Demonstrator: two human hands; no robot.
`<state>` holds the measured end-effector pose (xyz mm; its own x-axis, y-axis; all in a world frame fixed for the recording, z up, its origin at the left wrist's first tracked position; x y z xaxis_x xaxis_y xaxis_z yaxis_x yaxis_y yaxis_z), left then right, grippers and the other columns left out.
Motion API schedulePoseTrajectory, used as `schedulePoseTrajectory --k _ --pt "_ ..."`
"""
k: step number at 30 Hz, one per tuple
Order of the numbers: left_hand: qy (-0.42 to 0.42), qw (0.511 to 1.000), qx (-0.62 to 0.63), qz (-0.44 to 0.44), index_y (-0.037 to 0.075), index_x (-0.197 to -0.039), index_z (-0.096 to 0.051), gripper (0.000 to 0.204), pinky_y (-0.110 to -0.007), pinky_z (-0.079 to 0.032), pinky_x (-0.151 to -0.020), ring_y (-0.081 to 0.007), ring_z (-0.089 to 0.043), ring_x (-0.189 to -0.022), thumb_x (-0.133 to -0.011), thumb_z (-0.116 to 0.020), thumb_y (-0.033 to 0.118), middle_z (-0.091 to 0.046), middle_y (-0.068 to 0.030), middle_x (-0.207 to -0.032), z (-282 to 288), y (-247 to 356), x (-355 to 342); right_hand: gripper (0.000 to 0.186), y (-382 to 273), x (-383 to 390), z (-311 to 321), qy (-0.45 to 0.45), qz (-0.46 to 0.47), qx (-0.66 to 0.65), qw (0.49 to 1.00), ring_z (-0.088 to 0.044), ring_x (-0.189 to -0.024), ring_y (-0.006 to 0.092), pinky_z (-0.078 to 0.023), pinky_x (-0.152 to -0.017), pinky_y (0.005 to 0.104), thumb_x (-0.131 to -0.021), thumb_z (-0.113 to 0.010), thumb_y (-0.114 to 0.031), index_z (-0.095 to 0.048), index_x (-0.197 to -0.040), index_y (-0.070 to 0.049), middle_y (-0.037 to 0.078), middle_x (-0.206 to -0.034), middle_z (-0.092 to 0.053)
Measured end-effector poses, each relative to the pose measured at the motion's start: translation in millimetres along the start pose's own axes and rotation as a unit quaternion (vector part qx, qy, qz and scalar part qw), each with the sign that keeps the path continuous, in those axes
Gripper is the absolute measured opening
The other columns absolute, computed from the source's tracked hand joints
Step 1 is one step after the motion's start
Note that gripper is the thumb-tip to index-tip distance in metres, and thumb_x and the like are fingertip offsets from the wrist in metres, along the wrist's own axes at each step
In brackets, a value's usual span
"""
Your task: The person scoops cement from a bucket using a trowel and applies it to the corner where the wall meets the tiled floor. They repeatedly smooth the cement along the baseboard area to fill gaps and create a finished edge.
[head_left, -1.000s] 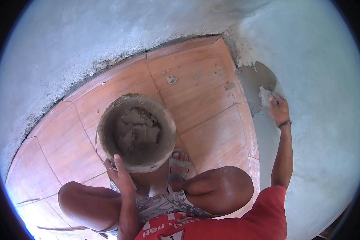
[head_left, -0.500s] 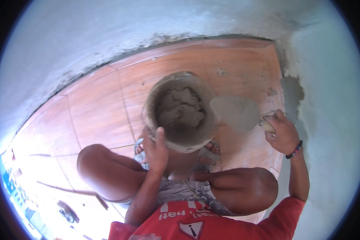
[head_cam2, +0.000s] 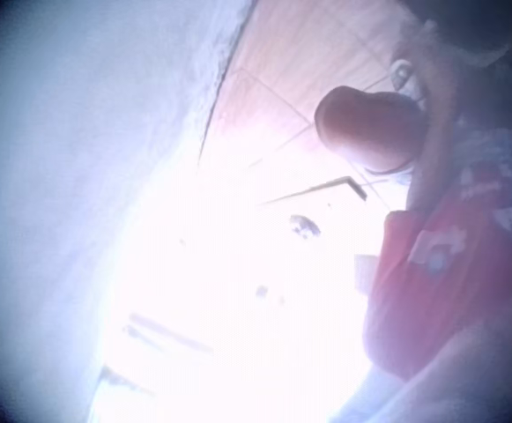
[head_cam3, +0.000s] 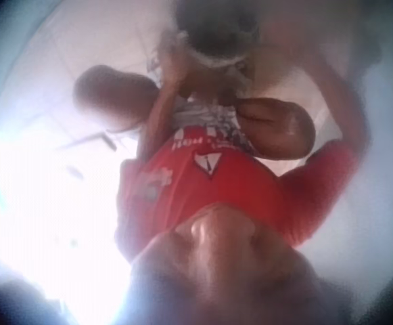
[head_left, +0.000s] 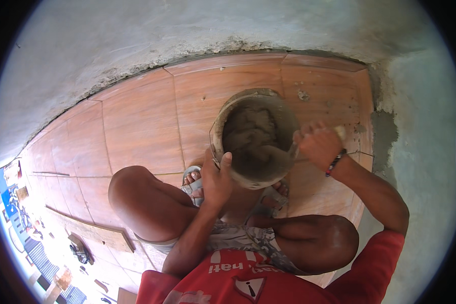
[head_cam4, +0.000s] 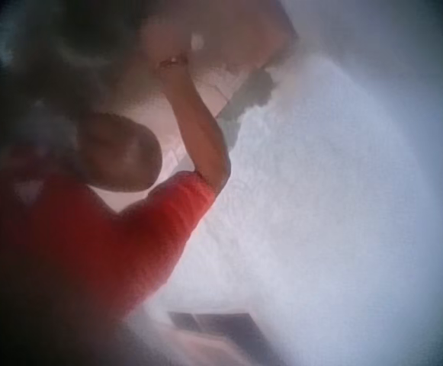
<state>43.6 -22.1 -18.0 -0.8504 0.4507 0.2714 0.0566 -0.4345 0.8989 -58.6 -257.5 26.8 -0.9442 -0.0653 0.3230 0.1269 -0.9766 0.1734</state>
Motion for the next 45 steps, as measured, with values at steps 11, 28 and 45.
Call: schedulePoseTrajectory --k 11,28,45 --pt "0.025 1.000 -0.006 0.002 -0.006 -0.119 -0.051 0.035 -0.042 -0.047 -0.077 -0.0380 -0.062 -0.088 -0.100 -0.057 0.022 -0.064 -0.0249 -0.096 4.8 -5.4 -4.6 0.024 -3.5 -1.1 -26.8 -0.023 0.019 -0.190 0.981 -0.066 -0.087 0.0333 -0.051 -0.079 0.0429 -0.079 -0.065 -0.015 -0.069 -0.102 -0.011 0.012 -0.087 -0.067" --pt "0.034 0.990 0.125 0.061 -0.008 -0.123 -0.052 0.054 -0.034 -0.041 -0.092 -0.0211 -0.052 -0.099 -0.103 -0.048 0.042 -0.060 -0.0133 -0.107 3.4 -19.7 -3.2 0.037 22.9 137.2 -107.7 0.192 -0.396 -0.541 0.717 -0.065 -0.074 0.0165 -0.052 -0.067 0.0304 -0.075 -0.077 -0.010 -0.066 -0.109 -0.001 0.011 -0.085 -0.069" --pt "0.035 0.991 0.105 0.076 -0.008 -0.120 -0.052 0.051 -0.032 -0.041 -0.092 -0.0179 -0.052 -0.098 -0.103 -0.049 0.040 -0.059 -0.0120 -0.106 0.4 -11.5 -6.0 0.025 153.3 184.3 -197.5 0.240 -0.608 -0.580 0.486 -0.057 -0.051 0.0129 -0.045 -0.044 0.0283 -0.082 -0.073 -0.014 -0.061 -0.101 -0.003 0.004 -0.075 -0.059"
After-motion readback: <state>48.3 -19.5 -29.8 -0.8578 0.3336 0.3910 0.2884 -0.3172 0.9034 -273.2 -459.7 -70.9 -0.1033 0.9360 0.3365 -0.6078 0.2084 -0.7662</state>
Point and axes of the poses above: each hand's wrist, its own x-axis away from the middle knuckle, its own z-axis out of the back of the hand, y = z × x, the point moved 4 cm from there along -x, towards the middle knuckle
